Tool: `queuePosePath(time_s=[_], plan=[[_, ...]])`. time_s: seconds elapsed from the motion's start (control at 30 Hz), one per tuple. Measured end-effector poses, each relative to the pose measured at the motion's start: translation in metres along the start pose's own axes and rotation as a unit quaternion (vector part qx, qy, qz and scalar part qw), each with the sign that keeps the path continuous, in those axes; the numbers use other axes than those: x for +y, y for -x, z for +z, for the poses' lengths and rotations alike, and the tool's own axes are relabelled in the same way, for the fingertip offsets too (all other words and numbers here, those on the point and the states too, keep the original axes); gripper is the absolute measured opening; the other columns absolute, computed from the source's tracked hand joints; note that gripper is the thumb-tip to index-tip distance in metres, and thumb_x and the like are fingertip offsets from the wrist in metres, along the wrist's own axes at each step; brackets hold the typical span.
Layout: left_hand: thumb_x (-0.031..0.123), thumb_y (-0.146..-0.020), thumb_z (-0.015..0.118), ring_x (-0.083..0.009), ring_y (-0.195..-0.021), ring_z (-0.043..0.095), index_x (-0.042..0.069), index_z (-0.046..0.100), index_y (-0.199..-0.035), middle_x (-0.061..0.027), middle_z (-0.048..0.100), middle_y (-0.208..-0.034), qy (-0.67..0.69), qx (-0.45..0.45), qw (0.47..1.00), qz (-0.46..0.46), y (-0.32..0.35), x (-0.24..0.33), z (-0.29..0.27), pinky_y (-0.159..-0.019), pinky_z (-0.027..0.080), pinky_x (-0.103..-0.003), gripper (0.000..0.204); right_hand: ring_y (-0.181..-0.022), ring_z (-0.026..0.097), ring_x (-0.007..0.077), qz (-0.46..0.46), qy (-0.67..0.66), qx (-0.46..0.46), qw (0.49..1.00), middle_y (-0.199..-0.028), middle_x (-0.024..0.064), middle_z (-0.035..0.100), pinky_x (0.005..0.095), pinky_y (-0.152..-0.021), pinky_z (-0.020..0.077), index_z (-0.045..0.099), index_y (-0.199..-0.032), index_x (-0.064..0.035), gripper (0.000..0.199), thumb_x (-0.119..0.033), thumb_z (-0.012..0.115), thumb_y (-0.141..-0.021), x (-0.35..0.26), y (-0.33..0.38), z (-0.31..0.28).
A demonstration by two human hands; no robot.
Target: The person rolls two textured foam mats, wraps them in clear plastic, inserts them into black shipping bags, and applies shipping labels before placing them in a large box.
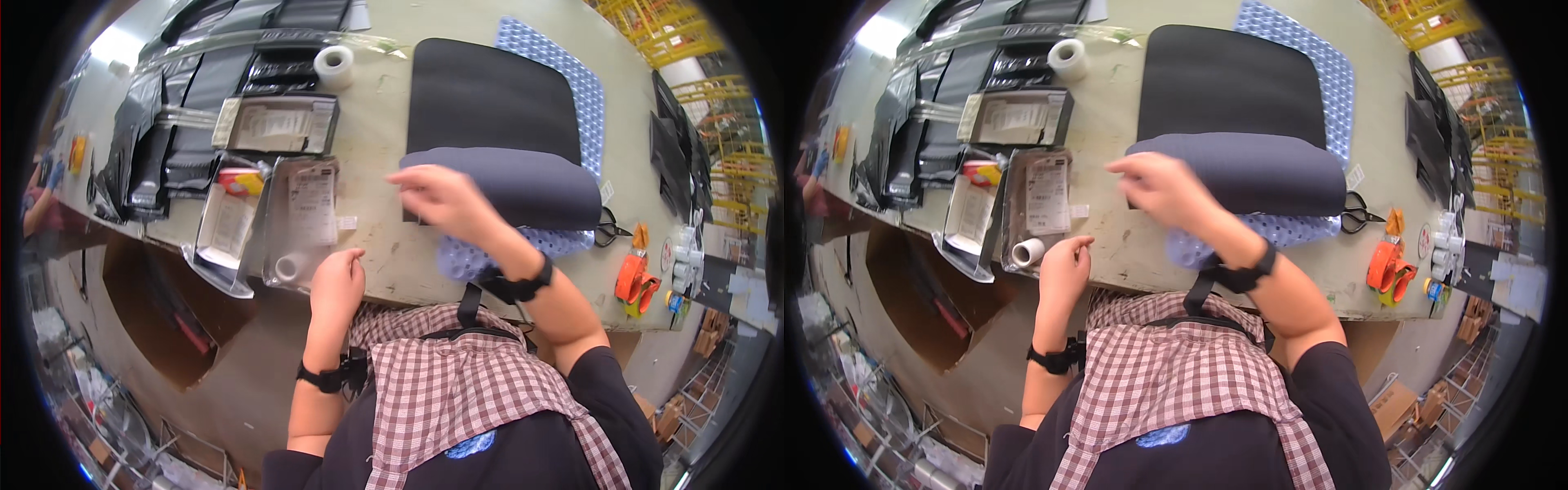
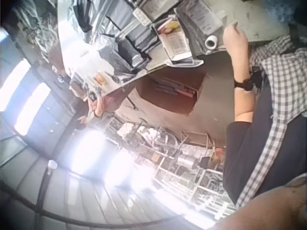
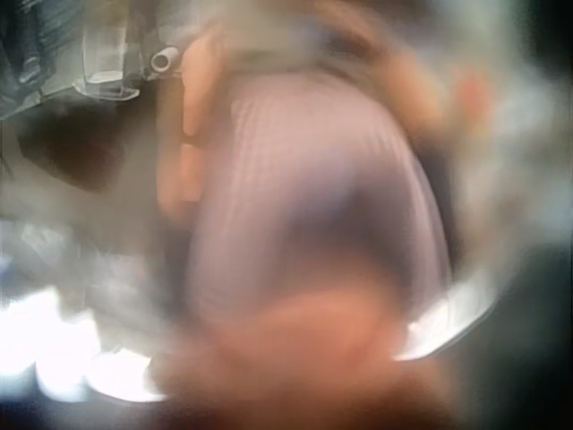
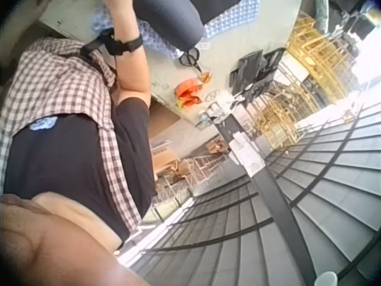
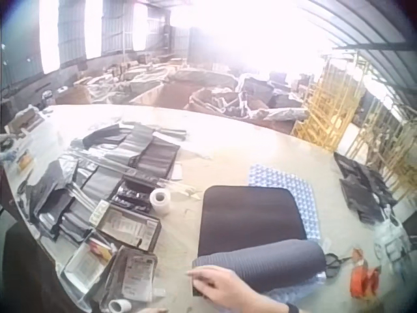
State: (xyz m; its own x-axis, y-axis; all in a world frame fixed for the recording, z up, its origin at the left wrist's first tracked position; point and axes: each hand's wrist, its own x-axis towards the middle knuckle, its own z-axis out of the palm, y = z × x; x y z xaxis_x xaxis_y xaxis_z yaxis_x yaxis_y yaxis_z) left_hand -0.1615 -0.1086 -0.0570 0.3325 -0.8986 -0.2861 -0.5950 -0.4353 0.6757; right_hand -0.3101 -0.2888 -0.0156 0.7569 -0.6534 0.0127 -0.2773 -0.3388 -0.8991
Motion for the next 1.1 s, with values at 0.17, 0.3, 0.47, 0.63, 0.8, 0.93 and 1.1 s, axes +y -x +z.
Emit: queuePosePath(time_s=[0.17,0.3,0.47,0.63,0.8,0.93,1.1], plan=[[0.023,-0.088,0.060,-0.0206,-0.095,0.060,-0.004,0.045,-0.127,-0.0148,0.062,-0.103,0.254,0.044,0.965,0.041,-0.025,0.041,0.024,-0.080,0.049,-0.031,0.050,-0.086,0.061,0.0217,0.101,0.245,0.371,0.890,-0.090,0.0120,0.065,0.0298,-0.078,0.0469,0.064,-0.097,-0.0013,0.022,-0.018,0.053,-0.088,0.097,0.094,-0.181],[0.022,-0.085,0.066,-0.0218,-0.100,0.059,-0.005,0.044,-0.127,-0.0158,0.061,-0.108,0.284,0.093,0.954,-0.006,-0.084,0.066,0.059,-0.082,0.048,-0.031,0.055,-0.081,0.062,0.0266,0.423,-0.037,0.321,0.846,-0.086,0.0148,0.065,0.0330,-0.077,0.0477,0.063,-0.098,0.0007,0.037,-0.033,0.050,-0.090,0.165,0.157,-0.249],[0.012,-0.077,0.072,-0.0189,-0.090,0.063,-0.003,0.059,-0.109,-0.0123,0.065,-0.102,0.509,-0.094,0.855,-0.046,-0.103,0.078,0.036,-0.083,0.049,-0.030,0.038,-0.076,0.060,0.0134,0.394,0.280,0.215,0.849,-0.080,0.0083,0.062,0.0295,-0.073,0.0491,0.062,-0.097,0.0042,0.050,-0.043,0.049,-0.090,0.202,0.227,-0.231],[-0.004,-0.069,0.062,-0.0194,-0.101,0.056,0.009,0.072,-0.089,-0.0093,0.060,-0.112,0.489,-0.247,0.832,0.090,-0.074,0.060,0.016,-0.089,0.046,-0.032,0.026,-0.087,0.054,0.0078,0.398,-0.124,0.252,0.874,-0.098,-0.0002,0.059,0.0247,-0.078,0.0445,0.058,-0.108,-0.0062,0.038,-0.040,0.050,-0.093,0.181,0.261,-0.199],[-0.013,-0.064,0.043,-0.0298,-0.118,0.043,0.016,0.075,-0.083,-0.0123,0.049,-0.129,0.021,-0.205,0.955,0.215,-0.043,0.046,0.026,-0.104,0.032,-0.034,0.048,-0.091,0.057,0.0098,0.339,-0.241,0.349,0.839,-0.100,0.0008,0.059,0.0233,-0.074,0.0427,0.054,-0.110,-0.0062,0.031,-0.031,0.052,-0.093,0.162,0.256,-0.194],[0.008,-0.088,0.054,-0.0264,-0.109,0.053,0.010,0.051,-0.127,-0.0157,0.051,-0.125,0.429,-0.009,0.883,-0.191,-0.043,0.026,0.047,-0.096,0.041,-0.038,0.038,-0.084,0.058,0.0105,0.380,-0.240,0.363,0.816,-0.102,0.0037,0.058,0.0244,-0.071,0.0448,0.042,-0.122,-0.0016,0.044,-0.019,0.061,-0.087,0.170,0.252,-0.194],[0.023,-0.088,0.060,-0.0210,-0.095,0.059,0.003,0.035,-0.131,-0.0134,0.056,-0.111,0.320,-0.080,0.923,-0.199,-0.053,0.054,0.061,-0.081,0.051,-0.035,0.053,-0.085,0.056,0.0078,0.270,-0.296,0.165,0.901,-0.104,-0.0007,0.059,0.0232,-0.073,0.0438,0.046,-0.127,-0.0014,0.046,-0.019,0.061,-0.087,0.133,0.248,-0.220]])
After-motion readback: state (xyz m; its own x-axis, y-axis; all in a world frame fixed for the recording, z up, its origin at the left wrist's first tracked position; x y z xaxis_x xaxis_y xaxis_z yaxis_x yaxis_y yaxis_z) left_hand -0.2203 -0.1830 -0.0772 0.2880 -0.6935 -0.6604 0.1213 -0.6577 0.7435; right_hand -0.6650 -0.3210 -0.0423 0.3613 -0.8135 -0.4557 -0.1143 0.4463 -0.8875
